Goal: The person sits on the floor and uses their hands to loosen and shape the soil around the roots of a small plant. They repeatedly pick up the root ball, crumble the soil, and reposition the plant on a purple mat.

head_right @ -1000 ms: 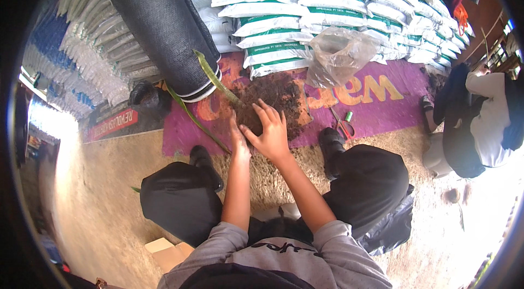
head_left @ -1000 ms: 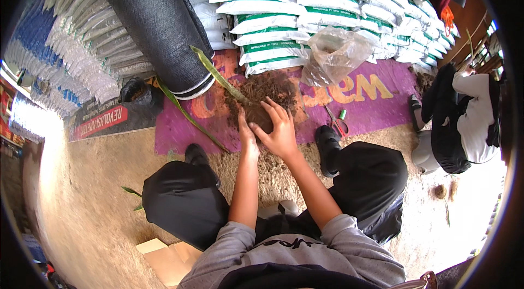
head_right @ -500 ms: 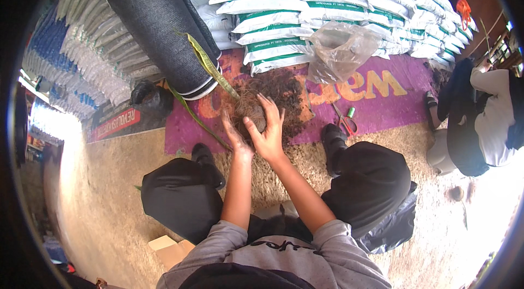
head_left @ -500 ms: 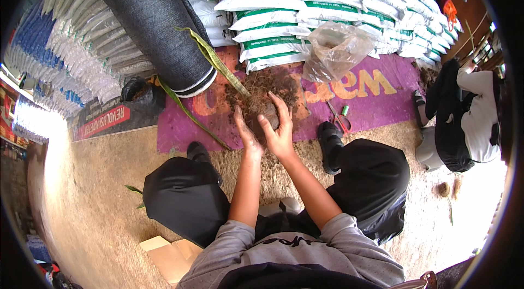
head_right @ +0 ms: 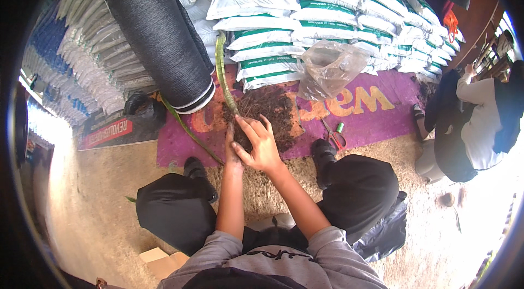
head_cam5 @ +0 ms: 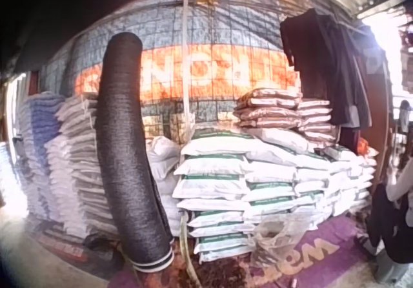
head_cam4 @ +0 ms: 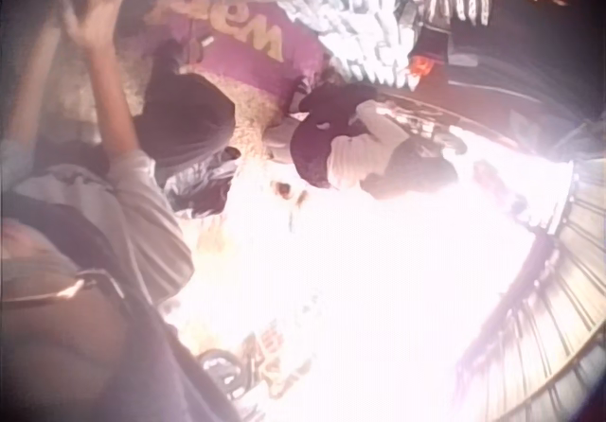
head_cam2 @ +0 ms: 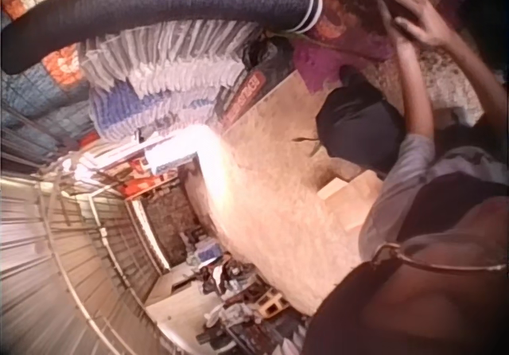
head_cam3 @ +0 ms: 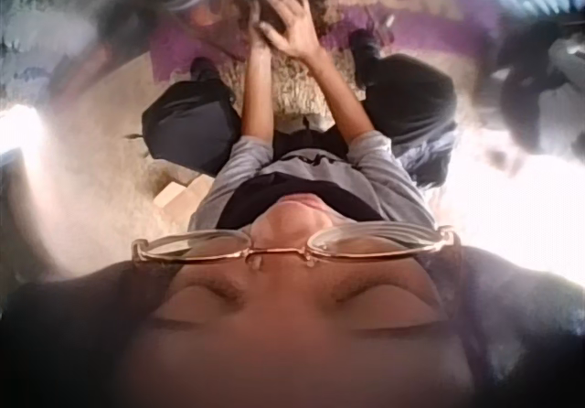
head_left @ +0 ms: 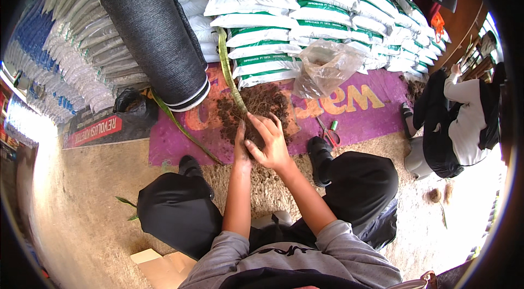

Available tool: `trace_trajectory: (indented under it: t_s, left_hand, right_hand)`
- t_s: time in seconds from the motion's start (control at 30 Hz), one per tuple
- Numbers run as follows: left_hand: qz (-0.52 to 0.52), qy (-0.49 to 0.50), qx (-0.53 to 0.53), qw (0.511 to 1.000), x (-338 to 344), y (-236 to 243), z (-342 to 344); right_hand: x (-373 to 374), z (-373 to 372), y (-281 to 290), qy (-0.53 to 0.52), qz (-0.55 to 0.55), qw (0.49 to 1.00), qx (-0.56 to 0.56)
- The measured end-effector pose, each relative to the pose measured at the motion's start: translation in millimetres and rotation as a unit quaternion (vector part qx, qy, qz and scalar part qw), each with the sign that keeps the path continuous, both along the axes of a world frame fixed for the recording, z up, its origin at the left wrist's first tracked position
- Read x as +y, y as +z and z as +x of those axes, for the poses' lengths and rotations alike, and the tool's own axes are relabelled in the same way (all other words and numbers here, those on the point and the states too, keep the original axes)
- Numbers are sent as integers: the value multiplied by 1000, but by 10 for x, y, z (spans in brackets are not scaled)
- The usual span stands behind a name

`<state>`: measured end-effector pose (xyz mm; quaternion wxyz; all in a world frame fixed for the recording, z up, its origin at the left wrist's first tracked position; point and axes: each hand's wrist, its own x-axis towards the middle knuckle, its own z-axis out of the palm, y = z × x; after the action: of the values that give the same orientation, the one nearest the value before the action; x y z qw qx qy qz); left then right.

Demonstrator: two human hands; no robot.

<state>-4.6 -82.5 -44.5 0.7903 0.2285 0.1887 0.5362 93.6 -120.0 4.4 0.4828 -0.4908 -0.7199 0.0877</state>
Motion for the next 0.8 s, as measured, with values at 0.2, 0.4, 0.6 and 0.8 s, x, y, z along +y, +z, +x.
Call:
trace_trajectory:
  t_s: [0.2,0.4,0.6,0.8]
  left_hand:
    - [-30,6,22,999,-20,-104,-9]
    - [-37,61,69,995,55,-31,-4]
    - [14,163,169,972,-47,225,23]
    - [72,136,159,975,-188,491,72]
  right_hand:
    - [-60,-38,-15,-8,33,998,53]
    - [-28,-77,48,-70,16,997,-29]
    - [13,-208,-19,-103,5,991,83]
    - [51,-21,-12,-76,-54,943,319]
